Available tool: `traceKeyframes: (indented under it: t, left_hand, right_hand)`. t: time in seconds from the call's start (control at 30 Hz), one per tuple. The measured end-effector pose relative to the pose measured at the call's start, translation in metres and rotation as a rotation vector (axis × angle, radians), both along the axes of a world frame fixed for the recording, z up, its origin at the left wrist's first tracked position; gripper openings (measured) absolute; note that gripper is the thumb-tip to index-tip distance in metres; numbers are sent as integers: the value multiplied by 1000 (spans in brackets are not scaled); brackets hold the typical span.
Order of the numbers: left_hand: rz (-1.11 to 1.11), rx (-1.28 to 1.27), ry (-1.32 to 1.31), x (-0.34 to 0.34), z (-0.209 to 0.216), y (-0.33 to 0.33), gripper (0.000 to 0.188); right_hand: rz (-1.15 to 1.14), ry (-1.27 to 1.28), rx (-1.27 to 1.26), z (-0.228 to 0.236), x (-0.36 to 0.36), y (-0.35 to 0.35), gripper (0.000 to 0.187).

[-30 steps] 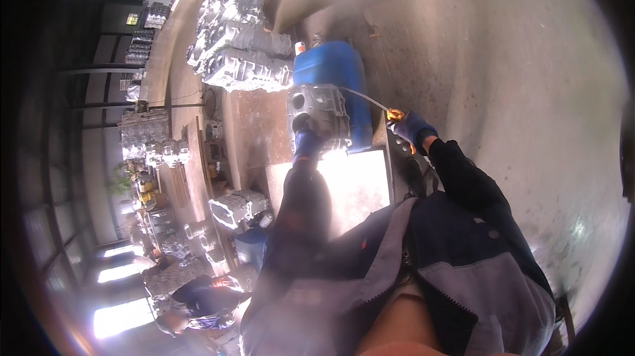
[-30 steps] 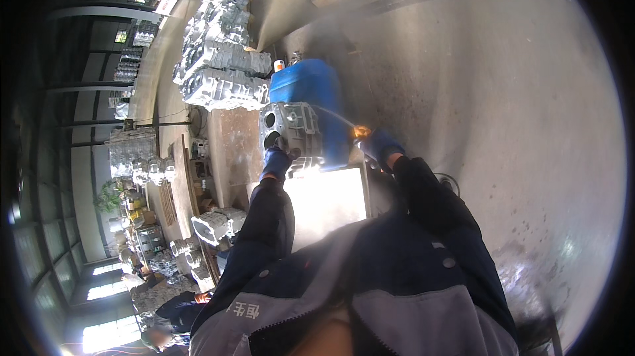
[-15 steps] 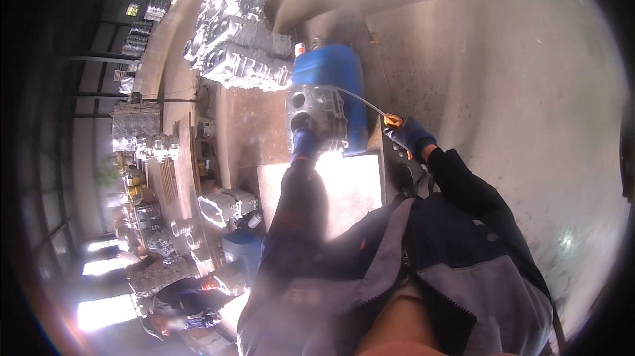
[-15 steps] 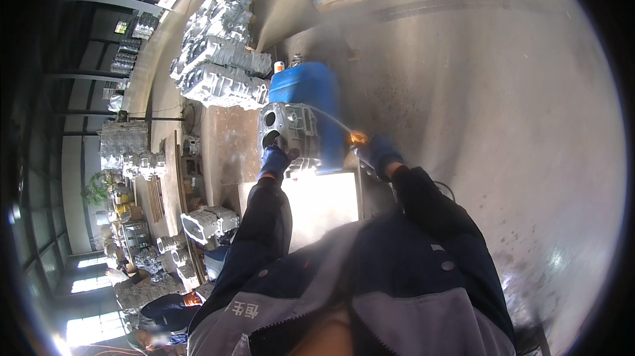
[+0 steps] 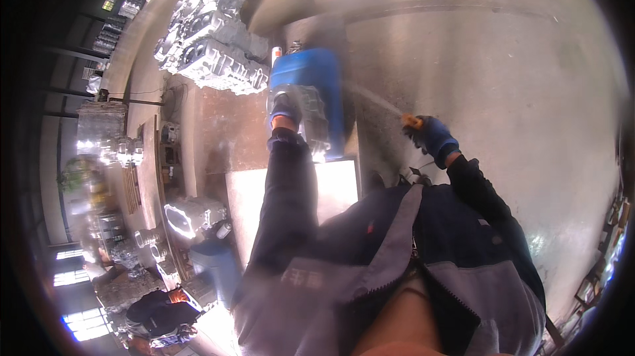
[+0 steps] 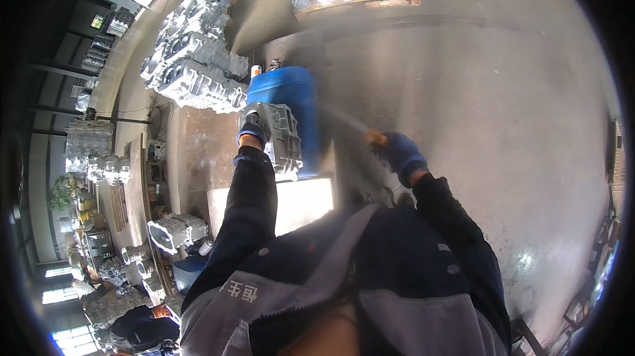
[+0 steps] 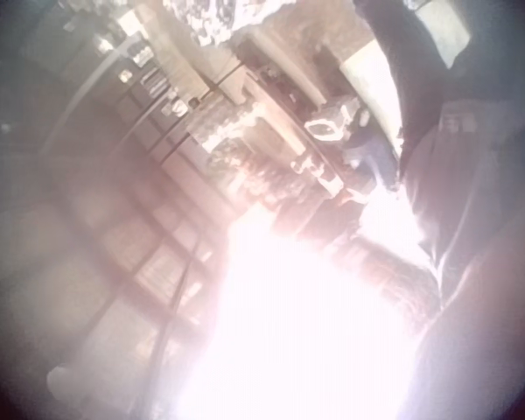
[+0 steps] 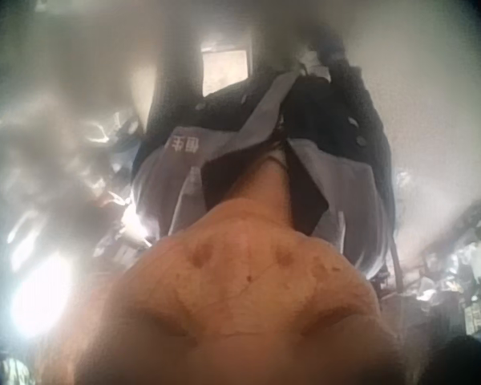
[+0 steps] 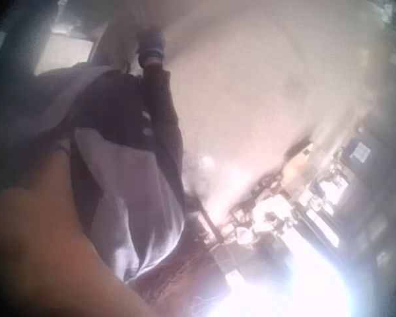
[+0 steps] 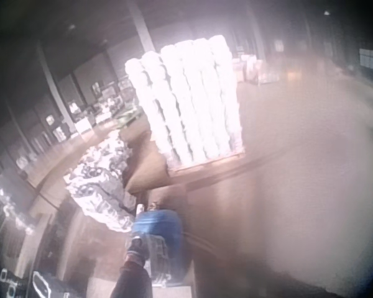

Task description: The person repeatedly picks up metal engine blocks, sprays them with a hose, and places them on a blue barrel. The person rotates the parts to spray different sides and then sets them aside on a table.

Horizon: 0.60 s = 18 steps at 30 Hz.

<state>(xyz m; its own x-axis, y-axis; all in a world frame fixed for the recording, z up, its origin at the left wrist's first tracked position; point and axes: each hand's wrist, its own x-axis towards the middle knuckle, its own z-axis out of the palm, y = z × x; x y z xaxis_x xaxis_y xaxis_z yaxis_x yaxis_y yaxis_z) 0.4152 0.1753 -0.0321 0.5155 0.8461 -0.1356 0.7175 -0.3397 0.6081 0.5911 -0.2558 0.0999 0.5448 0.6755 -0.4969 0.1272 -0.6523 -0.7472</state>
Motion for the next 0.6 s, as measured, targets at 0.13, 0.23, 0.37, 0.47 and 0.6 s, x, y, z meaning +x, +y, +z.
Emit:
traceKeyframes:
  t: [0.13, 0.23, 0.37, 0.47, 0.6]
  left_hand:
    - [-174, 73, 252, -6, 49, -5, 37]
    - [-100, -106, 193, -27, 112, -25, 40]
    - [-430, 24, 626, -22, 172, -43, 41]
    - [-667, 116, 908, -8, 176, -58, 29]
    - [-1080, 573, 1049, -20, 150, -83, 20]
  right_hand:
    - [164, 41, -23, 23, -4, 5, 37]
    - [197, -178, 54, 34, -11, 3, 39]
    - [185, -278, 125, 37, -15, -7, 40]
    - [219, 119, 49, 30, -16, -13, 37]
    - [136, 5, 311, 14, -20, -21, 34]
